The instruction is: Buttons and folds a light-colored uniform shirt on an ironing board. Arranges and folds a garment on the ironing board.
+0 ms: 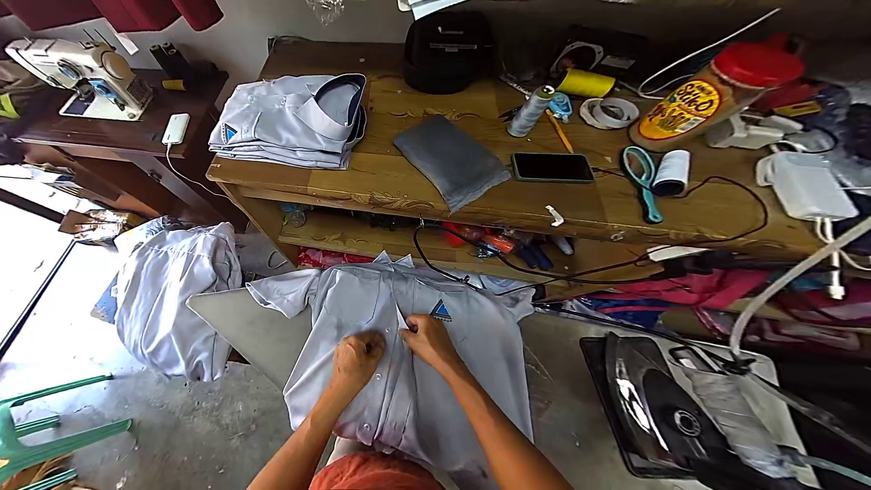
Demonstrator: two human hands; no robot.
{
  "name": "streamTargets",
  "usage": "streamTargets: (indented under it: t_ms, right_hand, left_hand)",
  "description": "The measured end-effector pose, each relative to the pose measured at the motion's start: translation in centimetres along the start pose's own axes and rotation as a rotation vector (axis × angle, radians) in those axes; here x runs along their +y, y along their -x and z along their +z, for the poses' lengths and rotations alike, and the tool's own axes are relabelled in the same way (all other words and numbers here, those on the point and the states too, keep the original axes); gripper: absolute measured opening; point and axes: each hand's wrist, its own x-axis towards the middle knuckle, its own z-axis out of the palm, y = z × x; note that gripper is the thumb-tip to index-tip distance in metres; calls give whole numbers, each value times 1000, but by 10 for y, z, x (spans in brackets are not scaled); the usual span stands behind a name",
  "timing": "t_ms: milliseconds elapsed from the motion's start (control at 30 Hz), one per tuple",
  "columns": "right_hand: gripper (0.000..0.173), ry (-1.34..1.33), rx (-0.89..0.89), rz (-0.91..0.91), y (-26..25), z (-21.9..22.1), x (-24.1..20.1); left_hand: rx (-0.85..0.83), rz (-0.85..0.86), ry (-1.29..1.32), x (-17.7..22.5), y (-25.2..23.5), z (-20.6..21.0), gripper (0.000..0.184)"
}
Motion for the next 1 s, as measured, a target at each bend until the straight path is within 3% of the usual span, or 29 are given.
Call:
streamTargets:
  t_ms: [67, 133, 233, 600, 833, 1000]
  right_hand:
    - [22, -341, -22, 18, -3, 1, 17]
    - [16, -657, -51, 75, 3, 0, 21]
    - [10, -859, -87, 101, 9, -1, 24]
    - [7, -1074, -177, 101, 11, -2, 23]
    - [3, -1004, -80, 125, 11, 6, 13]
    - [4, -963, -68, 117, 10, 7, 12]
  left_hand:
    - [108, 10, -77, 4, -13, 3, 31]
    - [107, 8, -130, 11, -22, 11, 31]
    - [54, -42, -161, 21, -26, 19, 28]
    - [-31, -144, -170, 27, -36, 15, 31]
    - [-83, -44, 467, 8, -39, 4, 17]
    - [-50, -29, 484, 6, -39, 6, 14]
